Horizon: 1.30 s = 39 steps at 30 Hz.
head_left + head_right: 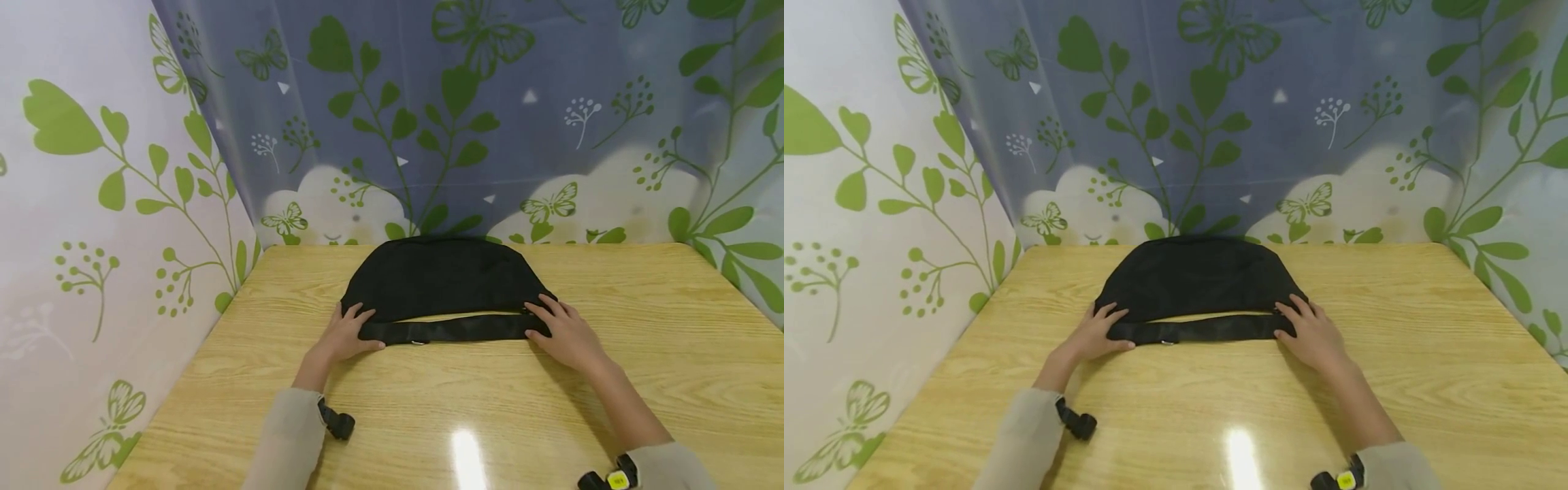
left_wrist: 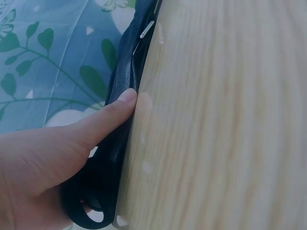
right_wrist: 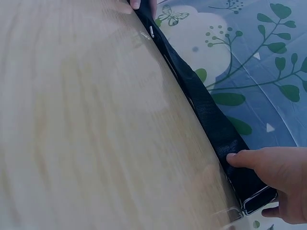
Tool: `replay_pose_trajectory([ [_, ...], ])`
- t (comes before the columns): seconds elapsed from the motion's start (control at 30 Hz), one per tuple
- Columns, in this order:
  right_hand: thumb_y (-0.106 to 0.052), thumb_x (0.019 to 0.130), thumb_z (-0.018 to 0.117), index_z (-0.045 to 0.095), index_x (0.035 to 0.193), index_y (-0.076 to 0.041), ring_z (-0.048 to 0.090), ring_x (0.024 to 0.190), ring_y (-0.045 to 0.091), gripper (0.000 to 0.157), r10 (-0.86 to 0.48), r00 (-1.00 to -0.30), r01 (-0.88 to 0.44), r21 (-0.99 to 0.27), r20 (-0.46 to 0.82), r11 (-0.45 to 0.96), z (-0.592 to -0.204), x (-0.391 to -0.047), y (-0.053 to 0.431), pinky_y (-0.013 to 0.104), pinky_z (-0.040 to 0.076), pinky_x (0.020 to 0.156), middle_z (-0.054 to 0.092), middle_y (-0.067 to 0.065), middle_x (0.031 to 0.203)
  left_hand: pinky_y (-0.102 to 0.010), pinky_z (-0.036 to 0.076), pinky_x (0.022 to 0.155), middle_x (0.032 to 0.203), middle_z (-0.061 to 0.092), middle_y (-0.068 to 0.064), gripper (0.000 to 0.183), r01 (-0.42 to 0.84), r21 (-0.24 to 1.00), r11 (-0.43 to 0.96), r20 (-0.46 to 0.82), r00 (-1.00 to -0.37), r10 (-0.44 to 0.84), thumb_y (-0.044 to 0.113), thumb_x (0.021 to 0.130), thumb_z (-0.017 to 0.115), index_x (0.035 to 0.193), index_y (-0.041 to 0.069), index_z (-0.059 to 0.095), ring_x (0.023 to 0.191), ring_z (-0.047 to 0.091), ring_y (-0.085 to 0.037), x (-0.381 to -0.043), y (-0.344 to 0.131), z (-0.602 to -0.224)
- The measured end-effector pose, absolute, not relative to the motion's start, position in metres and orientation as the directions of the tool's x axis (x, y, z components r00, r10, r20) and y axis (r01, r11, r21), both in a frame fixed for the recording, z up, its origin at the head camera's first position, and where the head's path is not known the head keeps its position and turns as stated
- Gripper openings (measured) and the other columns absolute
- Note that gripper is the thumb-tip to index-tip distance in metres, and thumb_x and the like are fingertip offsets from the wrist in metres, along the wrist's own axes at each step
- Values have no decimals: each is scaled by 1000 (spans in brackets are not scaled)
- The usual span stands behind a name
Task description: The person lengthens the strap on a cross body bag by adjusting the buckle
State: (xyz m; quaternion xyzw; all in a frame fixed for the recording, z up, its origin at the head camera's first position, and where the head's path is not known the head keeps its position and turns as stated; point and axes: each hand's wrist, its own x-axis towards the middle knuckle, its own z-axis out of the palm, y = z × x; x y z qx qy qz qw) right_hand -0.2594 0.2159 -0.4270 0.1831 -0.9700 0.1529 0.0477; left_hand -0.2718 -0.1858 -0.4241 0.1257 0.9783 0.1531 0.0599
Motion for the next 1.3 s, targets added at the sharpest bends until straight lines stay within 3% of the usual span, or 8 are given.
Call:
replay_pose_trajectory([
  [0.63, -26, 89, 60, 41, 136, -2, 26, 117, 55, 56, -303, -941, -334, -269, 150, 904, -426, -256, 236, 67, 30, 83, 24, 27, 140, -56, 15, 102, 147, 22, -14, 77, 242, 330, 912, -89, -954, 286, 51, 78, 66, 141, 15, 39, 132, 1, -47, -284, -165, -426],
  [0.87, -24, 88, 61, 44, 133, -2, 28, 116, 54, 53, -285, -934, -338, -282, 215, 898, -433, -256, 241, 66, 29, 85, 26, 27, 139, -53, 11, 104, 146, 25, -17, 80, 257, 233, 938, -124, -949, 291, 59, 79, 60, 141, 13, 38, 131, 3, -48, -282, -152, -421],
  [1.07, -24, 88, 62, 47, 131, -2, 30, 114, 53, 50, -272, -924, -347, -286, 271, 893, -441, -256, 246, 65, 30, 84, 29, 25, 139, -49, 9, 105, 144, 29, -16, 75, 364, 81, 928, -24, -930, 367, 58, 84, 52, 140, 10, 39, 132, 11, -44, -275, -109, -415],
  [1.3, -21, 88, 62, 48, 130, -2, 35, 110, 52, 48, -258, -901, -365, -287, 348, 886, -447, -254, 242, 63, 33, 82, 33, 24, 137, -36, 15, 107, 146, 27, -6, 68, 545, -5, 839, 68, -836, 544, 54, 89, 47, 143, 16, 32, 134, 20, -26, -266, -27, -418],
])
